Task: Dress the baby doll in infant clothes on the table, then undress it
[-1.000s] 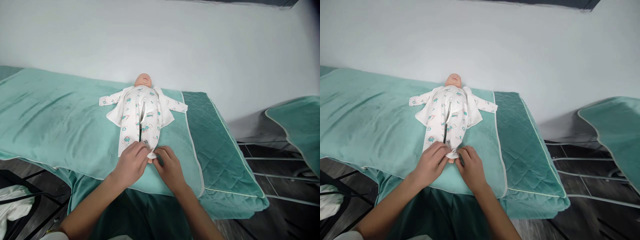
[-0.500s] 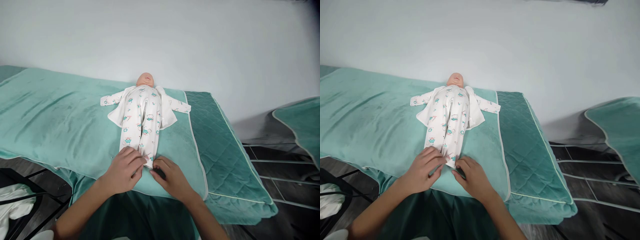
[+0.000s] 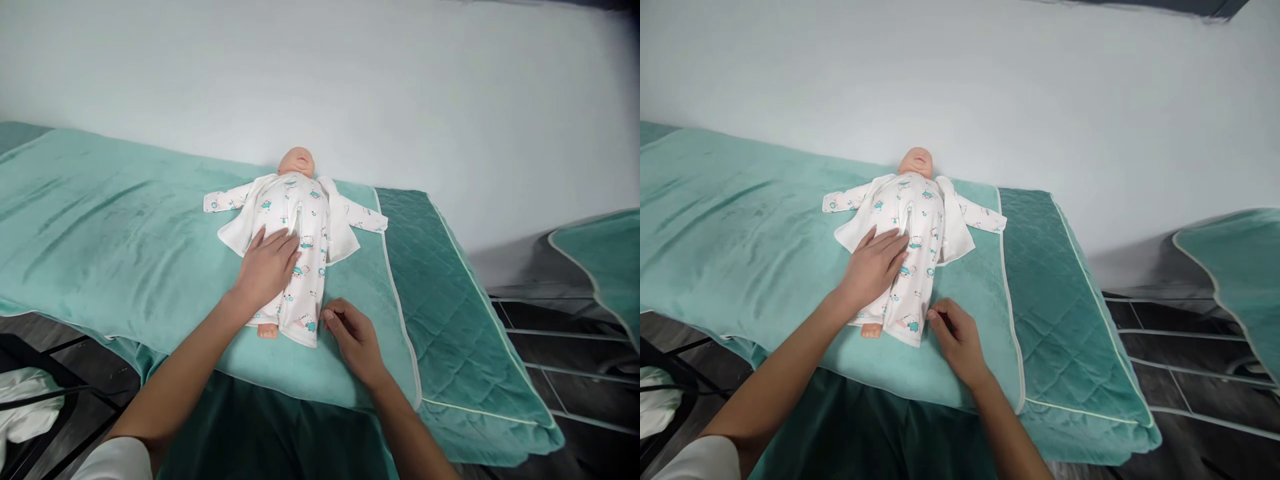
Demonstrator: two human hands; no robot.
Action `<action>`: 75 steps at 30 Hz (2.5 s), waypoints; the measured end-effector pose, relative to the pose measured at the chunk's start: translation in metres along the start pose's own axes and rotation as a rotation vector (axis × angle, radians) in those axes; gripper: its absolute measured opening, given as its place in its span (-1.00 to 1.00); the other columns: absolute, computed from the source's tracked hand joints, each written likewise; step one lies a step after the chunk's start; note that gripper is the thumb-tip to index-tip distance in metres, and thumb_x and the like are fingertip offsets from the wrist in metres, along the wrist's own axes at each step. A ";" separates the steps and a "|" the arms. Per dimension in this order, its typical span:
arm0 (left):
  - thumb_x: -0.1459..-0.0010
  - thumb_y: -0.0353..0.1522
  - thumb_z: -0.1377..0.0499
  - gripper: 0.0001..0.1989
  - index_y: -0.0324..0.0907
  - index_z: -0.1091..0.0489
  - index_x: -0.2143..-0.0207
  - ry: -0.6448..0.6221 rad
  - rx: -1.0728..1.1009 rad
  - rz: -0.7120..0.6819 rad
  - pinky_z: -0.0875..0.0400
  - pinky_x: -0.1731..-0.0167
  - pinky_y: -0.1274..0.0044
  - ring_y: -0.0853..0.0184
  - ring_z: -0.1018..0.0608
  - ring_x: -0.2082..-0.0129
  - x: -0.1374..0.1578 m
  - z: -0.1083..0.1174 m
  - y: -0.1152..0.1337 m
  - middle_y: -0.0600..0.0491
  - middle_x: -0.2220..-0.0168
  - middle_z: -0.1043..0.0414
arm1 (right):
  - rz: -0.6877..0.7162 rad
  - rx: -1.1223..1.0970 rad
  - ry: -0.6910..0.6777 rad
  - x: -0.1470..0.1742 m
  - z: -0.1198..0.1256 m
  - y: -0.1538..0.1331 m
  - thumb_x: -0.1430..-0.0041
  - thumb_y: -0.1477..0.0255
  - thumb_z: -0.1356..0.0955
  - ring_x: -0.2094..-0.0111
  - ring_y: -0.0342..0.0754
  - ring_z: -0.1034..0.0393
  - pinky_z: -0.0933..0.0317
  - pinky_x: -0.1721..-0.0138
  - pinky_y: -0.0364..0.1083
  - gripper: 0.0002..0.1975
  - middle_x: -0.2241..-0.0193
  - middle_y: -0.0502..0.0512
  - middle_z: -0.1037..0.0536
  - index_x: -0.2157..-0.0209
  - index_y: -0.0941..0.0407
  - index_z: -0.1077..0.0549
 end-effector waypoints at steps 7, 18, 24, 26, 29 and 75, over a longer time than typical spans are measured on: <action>-0.42 -0.34 0.03 -0.68 -0.18 -0.44 -0.05 0.222 0.047 0.060 -0.39 0.01 0.34 0.18 -0.54 -0.01 -0.028 0.020 -0.018 -0.08 0.02 -0.55 | 0.047 -0.034 0.177 -0.028 0.017 -0.002 -0.38 0.32 -0.31 0.34 -0.07 -0.36 -0.28 0.29 -0.05 -0.84 0.37 0.02 -0.47 0.29 0.05 -0.46; -0.40 -0.35 -0.02 -0.78 -0.14 -0.46 0.13 0.372 0.223 0.125 -0.40 0.06 0.38 0.25 -0.51 0.12 -0.048 0.024 -0.083 -0.01 0.19 -0.54 | 0.242 0.433 0.532 -0.153 0.076 0.000 -0.24 0.43 -0.33 0.00 0.12 -0.36 -0.29 -0.07 0.21 -0.80 0.09 0.23 -0.47 0.09 0.10 -0.43; -0.27 -0.41 -0.10 -0.84 -0.17 -0.48 0.19 0.051 0.034 0.058 -0.46 0.06 0.28 0.15 -0.51 0.10 -0.011 -0.014 -0.119 -0.07 0.20 -0.52 | 0.374 0.635 0.106 -0.143 0.034 0.000 -0.24 0.51 -0.32 0.12 0.11 -0.37 -0.30 0.03 0.13 -0.91 0.24 0.16 -0.53 0.27 0.06 -0.47; -0.25 -0.39 -0.14 -0.80 -0.17 -0.52 0.13 -0.050 0.017 -0.064 -0.46 -0.04 0.19 0.07 -0.49 -0.05 0.007 -0.022 -0.107 -0.13 0.08 -0.53 | 0.433 0.704 -0.073 -0.121 0.011 -0.006 -0.21 0.56 -0.33 0.08 0.14 -0.37 -0.27 -0.01 0.16 -0.87 0.22 0.15 -0.55 0.29 0.05 -0.49; -0.24 -0.34 -0.18 -0.73 -0.09 -0.52 0.01 -0.064 0.075 -0.192 -0.42 -0.17 0.12 0.02 -0.42 -0.22 0.027 -0.019 -0.088 -0.11 -0.04 -0.52 | 0.510 0.746 -0.138 -0.094 -0.003 -0.013 -0.21 0.54 -0.35 -0.03 0.16 -0.34 -0.17 -0.19 0.22 -0.85 0.14 0.15 -0.56 0.22 0.03 -0.51; -0.22 -0.19 -0.18 -0.68 -0.15 -0.43 0.05 0.180 -0.184 0.697 -0.30 -0.08 0.11 -0.10 -0.39 -0.11 0.030 0.006 -0.196 -0.20 -0.09 -0.42 | -0.018 0.517 0.456 -0.137 0.093 0.054 -0.17 0.27 -0.34 0.10 0.15 -0.40 -0.31 0.03 0.15 -0.68 0.12 0.33 -0.53 0.13 0.18 -0.49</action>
Point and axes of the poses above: each hand's wrist, its own x-axis away from the middle knuckle, its own z-axis out of the back of the hand, y = z × x, the point moved 9 cm from there along -x, towards the middle knuckle
